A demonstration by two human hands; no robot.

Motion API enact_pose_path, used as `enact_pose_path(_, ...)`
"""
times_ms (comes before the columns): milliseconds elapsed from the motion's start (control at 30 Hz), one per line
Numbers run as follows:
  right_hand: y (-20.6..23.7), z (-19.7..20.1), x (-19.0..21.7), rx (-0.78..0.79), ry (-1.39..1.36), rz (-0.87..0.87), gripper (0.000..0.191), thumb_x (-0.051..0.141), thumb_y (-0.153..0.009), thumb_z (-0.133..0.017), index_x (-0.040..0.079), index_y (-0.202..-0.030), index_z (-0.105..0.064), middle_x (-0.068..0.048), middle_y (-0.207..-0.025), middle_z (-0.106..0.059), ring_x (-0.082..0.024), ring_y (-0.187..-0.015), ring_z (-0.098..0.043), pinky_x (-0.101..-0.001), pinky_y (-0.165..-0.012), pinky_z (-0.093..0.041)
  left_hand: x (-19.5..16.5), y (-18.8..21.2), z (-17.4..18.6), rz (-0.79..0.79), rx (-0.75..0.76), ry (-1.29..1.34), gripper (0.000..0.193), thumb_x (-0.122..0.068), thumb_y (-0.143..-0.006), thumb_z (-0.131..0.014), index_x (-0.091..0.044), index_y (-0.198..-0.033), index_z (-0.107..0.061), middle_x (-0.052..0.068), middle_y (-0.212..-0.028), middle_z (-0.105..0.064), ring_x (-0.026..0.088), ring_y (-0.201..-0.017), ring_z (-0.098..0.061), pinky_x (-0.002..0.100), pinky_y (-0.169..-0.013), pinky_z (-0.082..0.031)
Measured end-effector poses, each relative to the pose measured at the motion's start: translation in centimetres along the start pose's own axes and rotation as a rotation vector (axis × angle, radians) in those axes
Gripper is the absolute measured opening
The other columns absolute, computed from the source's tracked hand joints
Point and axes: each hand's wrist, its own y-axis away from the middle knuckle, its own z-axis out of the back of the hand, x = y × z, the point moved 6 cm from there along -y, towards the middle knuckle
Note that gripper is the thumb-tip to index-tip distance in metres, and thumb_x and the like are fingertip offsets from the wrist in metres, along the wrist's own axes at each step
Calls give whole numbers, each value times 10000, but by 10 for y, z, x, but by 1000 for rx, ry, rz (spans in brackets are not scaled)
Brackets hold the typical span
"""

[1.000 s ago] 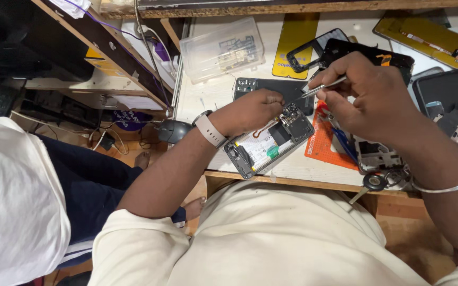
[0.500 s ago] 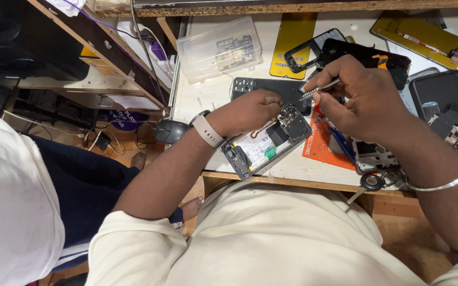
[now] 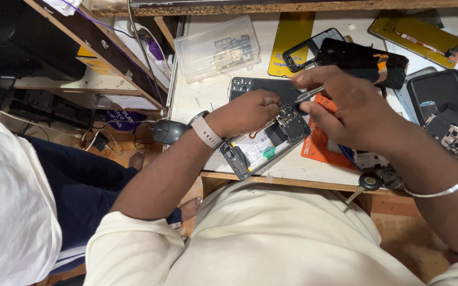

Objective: The person repairs a smartphone at a cluttered workbench. They hold the opened phone, manipulate its internal components and battery by hand, then use a screwdriver to unscrew and re-tighten screws on the phone's frame and rear cover, working on the device throughout the episode.

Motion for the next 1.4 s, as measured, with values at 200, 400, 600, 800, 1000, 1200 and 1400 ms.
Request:
enact_pose_path(200, -2, -2, 3, -66, 152, -27, 389, 208, -959, -729, 78, -1235, -488, -127, -979, -697, -286, -804, -730, -372, -680, -568, -2, 0, -1, -46, -1, -27, 249, -182, -976, -512, 9, -844, -603, 141, -722, -619, 208, -526, -646, 349, -476, -568)
enact_pose_path(400, -2, -11, -11, 65, -59, -287, 326, 212, -994, -703, 95, -1223, -502, -73, -929, -759, -157, -727, -786, -267, -592, -583, 0, 1, 0, -42, -12, -43, 242, -177, -979, -515, 14, -875, -623, 139, -717, -639, 213, -542, -662, 348, -505, -565)
enact_pose_path(600, -8, -3, 3, -2, 63, -103, 331, 174, -970, -728, 66, -1183, -499, -107, -921, -711, -225, -770, -750, -317, -625, -570, 0, 0, 0, -57, -17, -44, 232, -190, -965, -525, 2, -883, -628, 141, -737, -635, 215, -549, -666, 366, -510, -573)
enact_pose_path(800, -7, -5, 1, 3, -44, -100, 285, 117, -979, -674, 55, -1194, -499, -91, -1014, -733, -211, -767, -762, -305, -615, -592, 1, -1, 2, -34, -49, -78, 224, -186, -956, -531, -6, -871, -635, 146, -700, -645, 216, -537, -656, 372, -521, -557)
enact_pose_path(1000, -4, -8, -7, 16, -68, -155, 382, 80, -922, -707, 13, -1207, -461, -105, -982, -740, -188, -786, -748, -292, -604, -576, 2, -1, 0, 5, -2, -2, 225, -184, -955, -525, -5, -868, -630, 125, -705, -619, 214, -533, -644, 372, -501, -563)
enact_pose_path(1200, -2, -1, -13, 2, -200, -273, 332, 61, -973, -722, 8, -1193, -479, -102, -1030, -760, -156, -836, -771, -278, -663, -618, 1, -3, 0, -92, -16, -82, 233, -181, -979, -537, 5, -889, -646, 117, -722, -641, 205, -589, -648, 347, -543, -560)
enact_pose_path(1400, 4, 6, -8, 119, -358, -237, 280, 32, -919, -688, 9, -1144, -523, -91, -1033, -756, -168, -927, -771, -287, -756, -645, 1, 0, 1, -55, 3, -37, 226, -188, -974, -530, -2, -902, -637, 97, -711, -636, 190, -550, -658, 342, -506, -567)
